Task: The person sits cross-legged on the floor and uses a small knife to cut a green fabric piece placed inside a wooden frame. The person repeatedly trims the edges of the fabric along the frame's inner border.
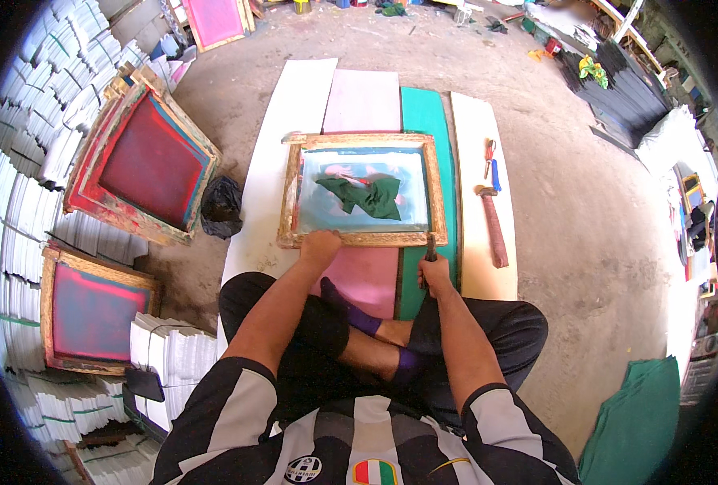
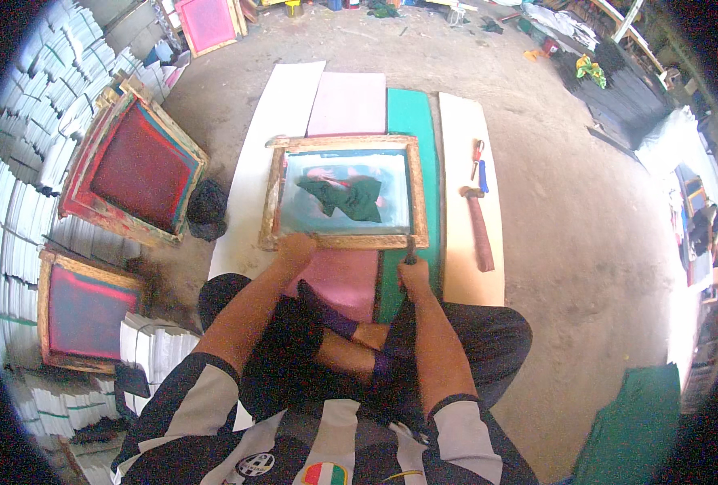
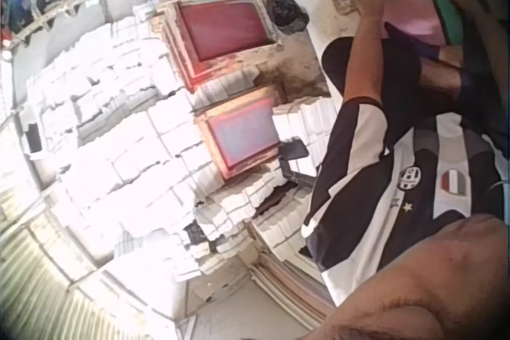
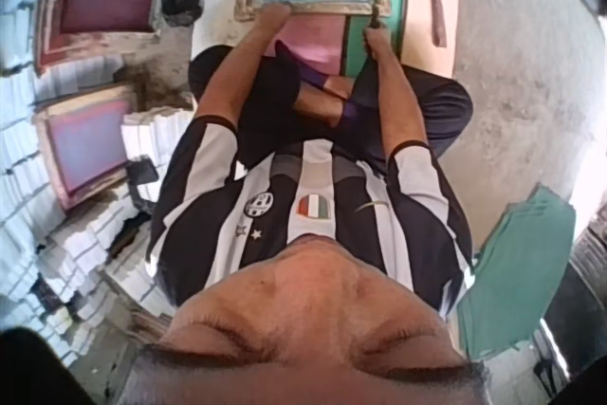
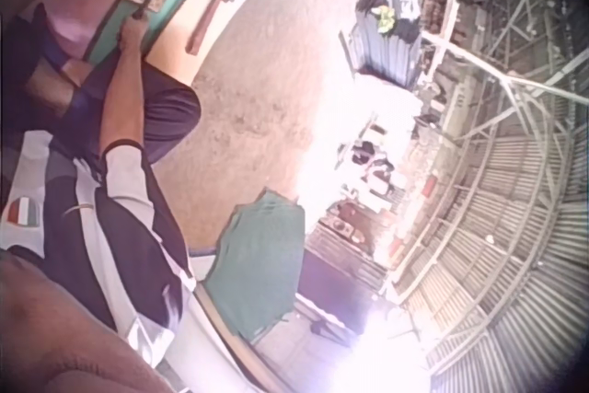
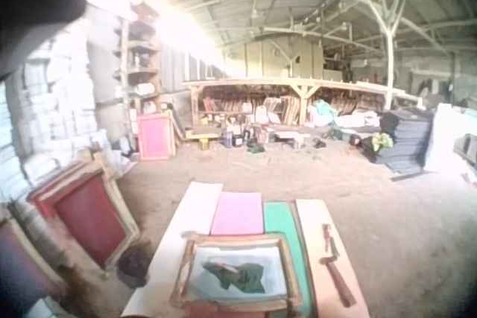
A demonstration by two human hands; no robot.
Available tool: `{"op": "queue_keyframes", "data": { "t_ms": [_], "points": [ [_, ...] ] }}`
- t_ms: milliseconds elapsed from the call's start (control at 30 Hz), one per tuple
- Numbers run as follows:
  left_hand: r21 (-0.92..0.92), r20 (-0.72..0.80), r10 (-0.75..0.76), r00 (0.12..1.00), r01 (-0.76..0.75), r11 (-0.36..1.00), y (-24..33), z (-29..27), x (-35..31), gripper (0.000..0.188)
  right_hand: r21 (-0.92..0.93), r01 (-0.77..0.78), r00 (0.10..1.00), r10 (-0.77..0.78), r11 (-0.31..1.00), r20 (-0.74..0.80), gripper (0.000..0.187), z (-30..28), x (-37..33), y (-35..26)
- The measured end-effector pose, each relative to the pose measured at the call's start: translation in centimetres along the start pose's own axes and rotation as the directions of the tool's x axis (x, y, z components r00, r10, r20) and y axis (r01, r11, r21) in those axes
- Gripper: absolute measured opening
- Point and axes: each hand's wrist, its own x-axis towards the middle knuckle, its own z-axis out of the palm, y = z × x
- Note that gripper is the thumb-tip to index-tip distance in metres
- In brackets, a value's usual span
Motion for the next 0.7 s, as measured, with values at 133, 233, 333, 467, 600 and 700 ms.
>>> {"op": "queue_keyframes", "data": {
  "t_ms": [133,233,333,467,600,700],
  "points": [
    [0.025,-0.02,0.047,0.999,-0.047,0.999,0.7,-2.5,-0.8,0.017,0.19,-0.12,0.992,0.111,0.975,0.057,0.015,0.0,-1.0,-0.8],
    [0.019,-0.038,0.021,0.999,-0.02,1.0,0.7,-1.8,-1.0,0.018,0.251,-0.121,0.991,0.101,0.96,0.089,0.014,-0.4,-1.2,-0.7],
    [-0.025,0.082,-0.021,0.996,0.023,0.999,0.6,-2.5,-0.6,0.023,0.147,-0.015,0.984,-0.011,0.989,0.177,0.015,-0.8,-1.7,-1.4],
    [-0.267,-0.078,-0.008,0.997,-0.014,0.964,1.0,-2.8,-1.1,0.033,0.094,-0.016,0.97,-0.007,0.995,0.243,0.014,0.9,-4.6,-3.6],
    [-0.504,-0.289,0.077,0.954,-0.22,0.835,2.1,-4.6,-1.4,0.037,0.025,0.038,0.943,-0.044,0.999,0.329,0.014,3.8,-6.1,-2.8],
    [-0.547,-0.257,0.128,0.958,-0.254,0.798,2.9,-6.6,-1.8,0.04,-0.055,0.141,0.91,-0.108,0.988,0.4,0.013,6.1,-6.4,-1.9]
  ]
}}
